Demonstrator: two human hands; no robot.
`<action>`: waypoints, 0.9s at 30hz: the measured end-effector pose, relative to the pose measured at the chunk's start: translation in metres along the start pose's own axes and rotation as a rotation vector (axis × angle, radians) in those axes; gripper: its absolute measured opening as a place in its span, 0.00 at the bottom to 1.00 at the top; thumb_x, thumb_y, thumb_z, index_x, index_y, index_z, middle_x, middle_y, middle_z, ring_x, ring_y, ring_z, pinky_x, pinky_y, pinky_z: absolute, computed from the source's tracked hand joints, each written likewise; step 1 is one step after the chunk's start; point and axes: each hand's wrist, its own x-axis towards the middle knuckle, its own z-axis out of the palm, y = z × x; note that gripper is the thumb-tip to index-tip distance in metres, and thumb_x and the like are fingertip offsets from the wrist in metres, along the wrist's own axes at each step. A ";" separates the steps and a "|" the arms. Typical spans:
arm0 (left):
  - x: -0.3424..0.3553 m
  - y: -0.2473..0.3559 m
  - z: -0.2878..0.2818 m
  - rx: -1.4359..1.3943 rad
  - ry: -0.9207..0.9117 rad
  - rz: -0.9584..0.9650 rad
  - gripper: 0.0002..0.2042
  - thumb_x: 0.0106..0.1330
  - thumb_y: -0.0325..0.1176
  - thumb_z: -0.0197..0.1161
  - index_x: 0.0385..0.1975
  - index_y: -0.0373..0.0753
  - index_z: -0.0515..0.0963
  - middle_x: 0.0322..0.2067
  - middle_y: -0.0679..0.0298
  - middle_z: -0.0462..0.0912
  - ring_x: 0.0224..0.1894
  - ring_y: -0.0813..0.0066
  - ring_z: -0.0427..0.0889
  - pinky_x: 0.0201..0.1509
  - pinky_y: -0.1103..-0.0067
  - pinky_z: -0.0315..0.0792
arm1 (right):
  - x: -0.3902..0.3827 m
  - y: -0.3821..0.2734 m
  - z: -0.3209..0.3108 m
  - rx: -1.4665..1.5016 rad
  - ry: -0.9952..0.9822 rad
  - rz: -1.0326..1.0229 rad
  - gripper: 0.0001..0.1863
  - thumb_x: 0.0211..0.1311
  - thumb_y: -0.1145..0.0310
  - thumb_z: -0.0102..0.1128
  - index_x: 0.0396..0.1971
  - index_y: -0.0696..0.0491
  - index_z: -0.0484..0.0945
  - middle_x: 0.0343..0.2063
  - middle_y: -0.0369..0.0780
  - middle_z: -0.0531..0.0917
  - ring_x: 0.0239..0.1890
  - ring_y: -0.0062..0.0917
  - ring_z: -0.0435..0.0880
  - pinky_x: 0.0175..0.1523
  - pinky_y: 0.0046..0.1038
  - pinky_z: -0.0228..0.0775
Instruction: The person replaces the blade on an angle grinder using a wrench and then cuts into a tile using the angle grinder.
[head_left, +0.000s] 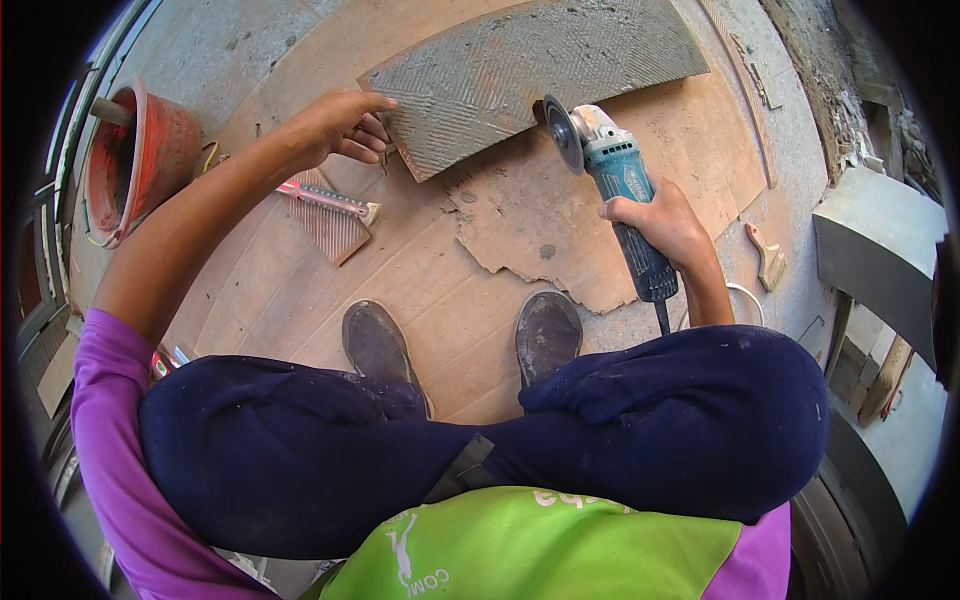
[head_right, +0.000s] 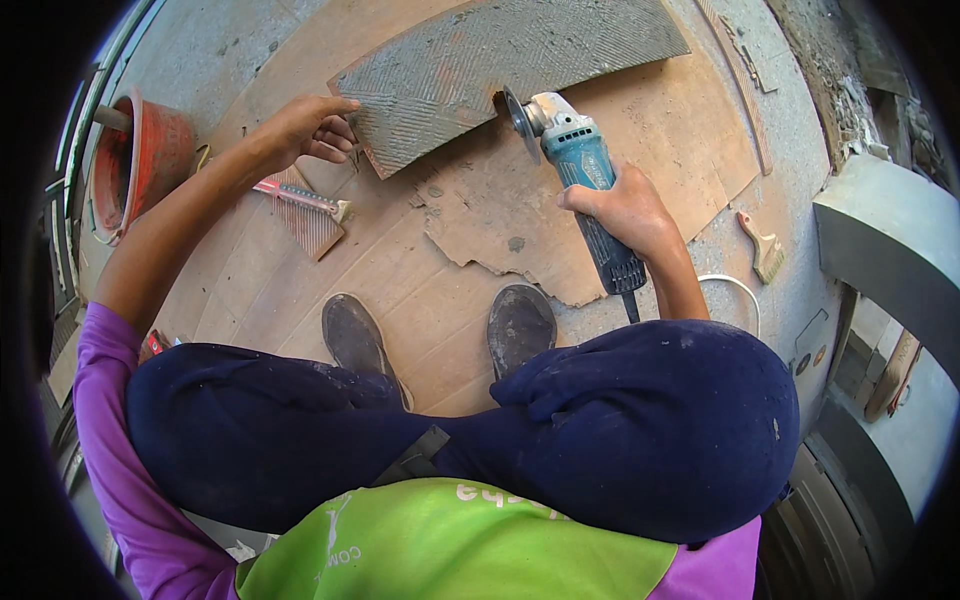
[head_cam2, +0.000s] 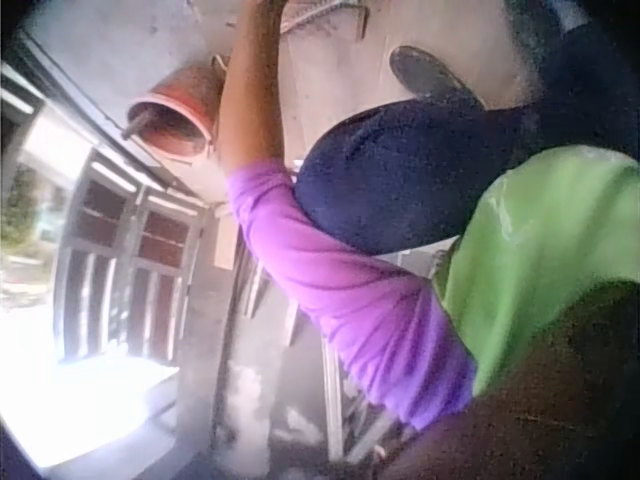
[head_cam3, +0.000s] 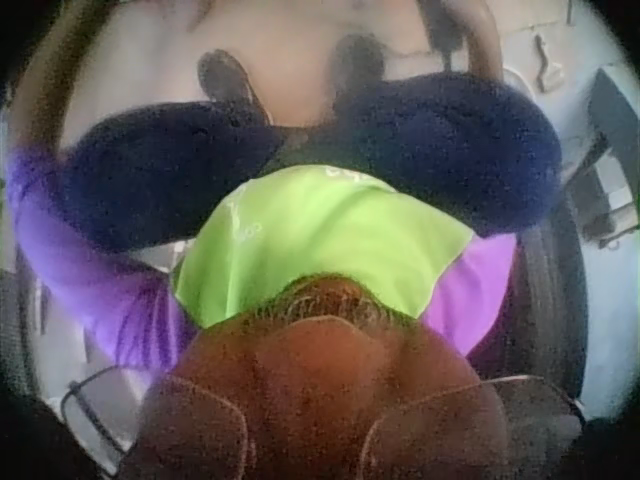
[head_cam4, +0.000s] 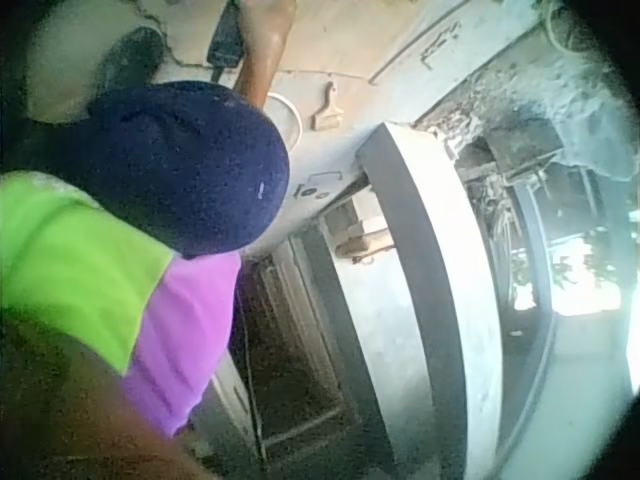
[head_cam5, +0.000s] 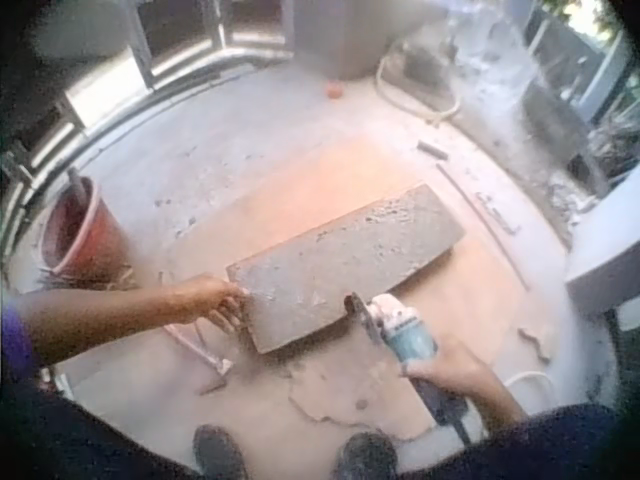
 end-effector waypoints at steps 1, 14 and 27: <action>-0.001 0.000 0.000 0.001 0.002 -0.002 0.21 0.70 0.45 0.63 0.45 0.29 0.75 0.32 0.58 0.80 0.32 0.72 0.83 0.35 0.75 0.85 | 0.001 0.001 0.001 0.004 -0.001 -0.006 0.28 0.45 0.57 0.73 0.41 0.63 0.80 0.27 0.41 0.81 0.24 0.24 0.80 0.28 0.25 0.72; 0.001 0.001 -0.001 0.003 -0.014 -0.001 0.21 0.70 0.45 0.64 0.45 0.29 0.75 0.33 0.57 0.80 0.32 0.71 0.83 0.36 0.75 0.85 | 0.001 0.000 0.001 -0.002 0.002 -0.019 0.28 0.44 0.57 0.73 0.40 0.63 0.80 0.26 0.41 0.81 0.23 0.25 0.80 0.27 0.26 0.72; 0.002 0.001 0.003 0.003 -0.015 0.022 0.21 0.70 0.45 0.63 0.46 0.29 0.75 0.33 0.57 0.80 0.32 0.72 0.83 0.35 0.75 0.85 | -0.004 -0.008 -0.004 -0.014 -0.007 -0.008 0.27 0.44 0.57 0.74 0.38 0.63 0.80 0.24 0.42 0.81 0.22 0.25 0.80 0.26 0.25 0.71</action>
